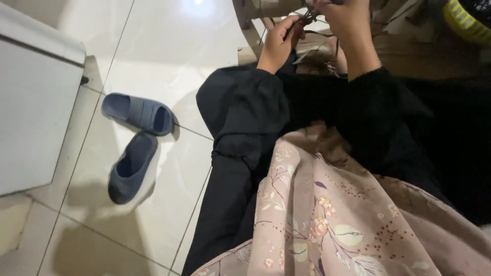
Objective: Wrapping the legs of a wooden chair with cardboard and securing it with string for protection during transport.
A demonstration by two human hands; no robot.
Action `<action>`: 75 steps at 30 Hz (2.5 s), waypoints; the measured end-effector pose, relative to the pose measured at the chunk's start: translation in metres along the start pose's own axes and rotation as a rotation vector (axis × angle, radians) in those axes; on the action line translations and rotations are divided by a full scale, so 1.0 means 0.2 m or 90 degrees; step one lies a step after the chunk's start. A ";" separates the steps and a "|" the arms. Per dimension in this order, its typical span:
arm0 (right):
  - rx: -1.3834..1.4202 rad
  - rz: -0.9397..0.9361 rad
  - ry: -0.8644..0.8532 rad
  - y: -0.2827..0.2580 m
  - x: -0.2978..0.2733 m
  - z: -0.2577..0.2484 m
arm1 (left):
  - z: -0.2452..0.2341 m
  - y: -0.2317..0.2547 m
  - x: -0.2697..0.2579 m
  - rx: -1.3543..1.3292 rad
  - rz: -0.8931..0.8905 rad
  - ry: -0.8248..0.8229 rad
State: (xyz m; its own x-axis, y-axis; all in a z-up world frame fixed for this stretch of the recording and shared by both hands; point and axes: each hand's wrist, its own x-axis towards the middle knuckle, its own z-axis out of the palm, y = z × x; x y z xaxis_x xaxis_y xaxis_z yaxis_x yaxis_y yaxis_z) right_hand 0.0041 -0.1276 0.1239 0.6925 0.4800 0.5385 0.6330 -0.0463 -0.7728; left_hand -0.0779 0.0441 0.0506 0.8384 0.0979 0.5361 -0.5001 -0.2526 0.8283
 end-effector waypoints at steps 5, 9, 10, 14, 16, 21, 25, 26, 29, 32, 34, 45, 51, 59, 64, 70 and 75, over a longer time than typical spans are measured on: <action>-0.069 0.127 -0.039 0.00 0.04 0.07 | 0.08 -0.37 0.00 -0.088 -0.019 0.008; -0.136 0.242 -0.064 0.06 0.14 0.10 | 0.11 -0.48 0.05 -0.031 -0.119 -0.013; -0.156 0.276 -0.074 0.08 0.19 0.10 | 0.10 -0.50 0.06 -0.005 -0.129 -0.029; -0.087 0.351 -0.085 0.13 0.29 0.16 | 0.03 -0.55 0.04 -0.051 -0.232 -0.071; -0.103 0.571 -0.090 0.02 0.38 0.20 | 0.02 -0.64 0.03 -0.097 -0.170 -0.052; 0.175 0.567 -0.046 0.17 0.32 0.11 | -0.02 -0.70 -0.07 -0.183 -0.255 -0.124; 0.348 0.426 -0.053 0.27 0.28 0.03 | 0.00 -0.84 -0.12 -0.016 -0.086 -0.223; 0.349 0.426 -0.068 0.30 0.29 0.00 | 0.01 -0.85 -0.18 -0.013 -0.089 -0.209; 0.345 0.269 -0.186 0.39 0.29 -0.04 | 0.01 -0.79 -0.27 0.121 -0.214 -0.331; 0.380 0.249 -0.098 0.36 0.24 0.00 | -0.06 -0.55 -0.24 0.292 -0.337 -0.468; 0.319 0.219 -0.062 0.29 0.24 0.02 | -0.09 -0.44 -0.24 0.283 -0.442 -0.424; 0.497 0.305 -0.008 0.23 0.23 0.34 | 0.07 -0.43 -0.06 -0.082 -0.268 0.010; 0.313 0.288 0.018 0.46 0.44 0.61 | -0.08 -0.70 -0.09 -0.052 -0.354 0.271; 0.102 0.092 -0.009 0.88 0.46 0.98 | -0.21 -0.72 0.04 0.063 -0.491 0.384; -0.071 -0.060 -0.014 0.60 0.45 0.88 | -0.24 -0.79 0.12 0.119 -0.453 0.383; -0.254 -0.066 -0.077 0.83 0.38 0.93 | -0.23 -0.82 0.10 0.151 -0.459 0.383; -0.275 -0.051 -0.158 0.85 0.40 0.96 | -0.24 -0.80 0.01 0.028 -0.582 0.402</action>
State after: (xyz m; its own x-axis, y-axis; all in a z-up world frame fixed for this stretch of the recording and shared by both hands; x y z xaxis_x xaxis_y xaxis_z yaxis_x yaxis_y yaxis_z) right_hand 0.1017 0.0705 -0.0291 0.5657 0.6884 0.4540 0.8028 -0.3338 -0.4941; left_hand -0.0063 0.1312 -0.0729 0.6199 0.7346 -0.2760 0.2684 0.1320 0.9542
